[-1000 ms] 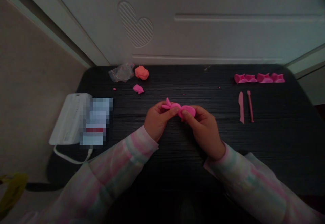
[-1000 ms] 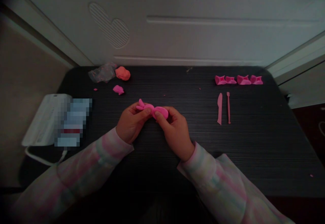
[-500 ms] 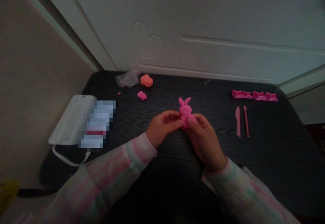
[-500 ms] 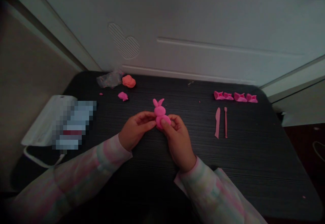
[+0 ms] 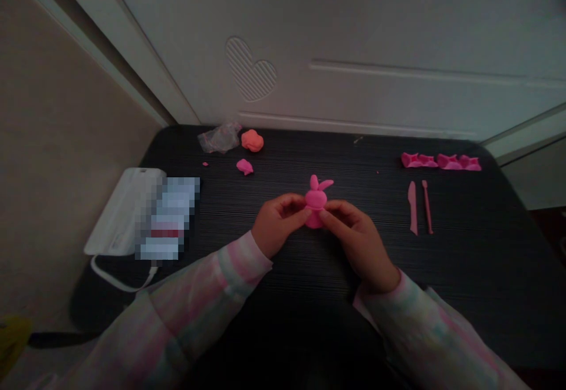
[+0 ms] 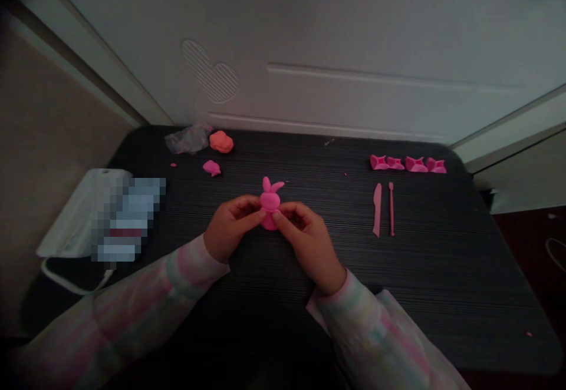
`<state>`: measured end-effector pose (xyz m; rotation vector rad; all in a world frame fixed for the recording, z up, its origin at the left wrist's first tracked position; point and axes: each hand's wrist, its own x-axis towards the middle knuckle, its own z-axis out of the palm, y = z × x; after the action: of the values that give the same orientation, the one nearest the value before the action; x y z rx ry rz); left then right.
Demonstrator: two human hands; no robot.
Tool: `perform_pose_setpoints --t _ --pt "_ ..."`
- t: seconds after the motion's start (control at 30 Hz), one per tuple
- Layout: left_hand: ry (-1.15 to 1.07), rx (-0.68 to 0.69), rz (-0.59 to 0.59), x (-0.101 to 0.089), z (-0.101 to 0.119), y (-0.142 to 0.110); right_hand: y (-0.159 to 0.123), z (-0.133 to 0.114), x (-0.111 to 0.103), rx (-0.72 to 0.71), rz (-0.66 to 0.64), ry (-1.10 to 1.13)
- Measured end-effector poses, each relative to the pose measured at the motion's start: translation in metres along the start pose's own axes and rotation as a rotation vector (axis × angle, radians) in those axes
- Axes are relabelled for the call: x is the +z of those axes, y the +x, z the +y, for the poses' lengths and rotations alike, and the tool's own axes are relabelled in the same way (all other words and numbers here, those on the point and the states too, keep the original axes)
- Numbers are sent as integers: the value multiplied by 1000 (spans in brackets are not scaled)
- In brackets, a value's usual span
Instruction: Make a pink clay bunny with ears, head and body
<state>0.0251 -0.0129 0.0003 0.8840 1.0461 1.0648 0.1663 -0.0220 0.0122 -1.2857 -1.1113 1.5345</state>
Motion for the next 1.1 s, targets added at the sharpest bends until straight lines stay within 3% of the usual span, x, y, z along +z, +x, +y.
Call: perform_pose_setpoints --t 0.33,0.57,0.73,0.87,1.1 --pt "85 -80 5 1 5 0 -2 -3 2 3 27 -51" --pt "218 -42 -20 -3 7 1 -1 -4 -1 4 2 -77" --pt "122 -39 -56 -4 4 3 0 1 -5 -21 24 -45" --pt "210 -39 -91 -6 6 3 2 3 -6 -8 43 -31" --pt "303 -9 -58 -8 8 3 0 -2 -7 16 38 -184"
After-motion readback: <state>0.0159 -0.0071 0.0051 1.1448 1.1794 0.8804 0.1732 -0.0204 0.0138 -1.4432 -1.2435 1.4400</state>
